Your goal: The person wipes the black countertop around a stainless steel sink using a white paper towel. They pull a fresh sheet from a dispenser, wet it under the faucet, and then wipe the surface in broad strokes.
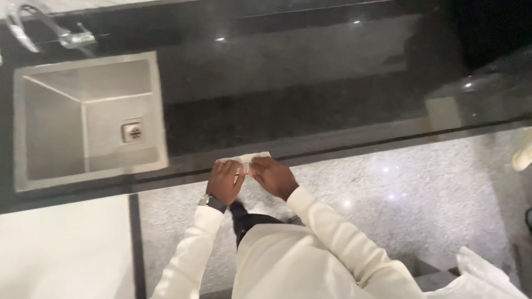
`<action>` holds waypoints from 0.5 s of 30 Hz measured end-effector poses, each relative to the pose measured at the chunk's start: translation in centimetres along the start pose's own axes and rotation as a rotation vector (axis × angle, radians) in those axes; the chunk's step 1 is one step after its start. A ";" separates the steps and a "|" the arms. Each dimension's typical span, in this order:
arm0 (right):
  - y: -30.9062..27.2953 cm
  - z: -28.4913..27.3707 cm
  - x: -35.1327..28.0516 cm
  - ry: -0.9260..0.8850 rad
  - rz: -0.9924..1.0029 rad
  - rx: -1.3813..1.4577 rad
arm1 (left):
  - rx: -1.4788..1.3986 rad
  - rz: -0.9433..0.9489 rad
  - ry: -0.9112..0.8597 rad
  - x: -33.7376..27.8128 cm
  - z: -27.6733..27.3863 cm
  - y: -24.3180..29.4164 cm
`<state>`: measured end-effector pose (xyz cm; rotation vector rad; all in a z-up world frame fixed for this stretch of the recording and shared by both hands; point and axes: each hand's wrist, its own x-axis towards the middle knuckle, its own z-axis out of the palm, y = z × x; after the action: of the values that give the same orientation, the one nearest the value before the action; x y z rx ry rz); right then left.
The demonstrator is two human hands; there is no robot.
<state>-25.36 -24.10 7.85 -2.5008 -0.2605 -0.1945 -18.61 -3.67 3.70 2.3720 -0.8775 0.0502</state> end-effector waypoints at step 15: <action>20.1 -17.0 -11.4 0.030 0.234 -0.165 | -0.068 0.189 -0.280 13.3 18.4 19.7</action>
<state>-33.11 -51.71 7.96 -2.6627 0.0639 -0.1628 -23.13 -33.39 2.11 2.2597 -1.2135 -0.2383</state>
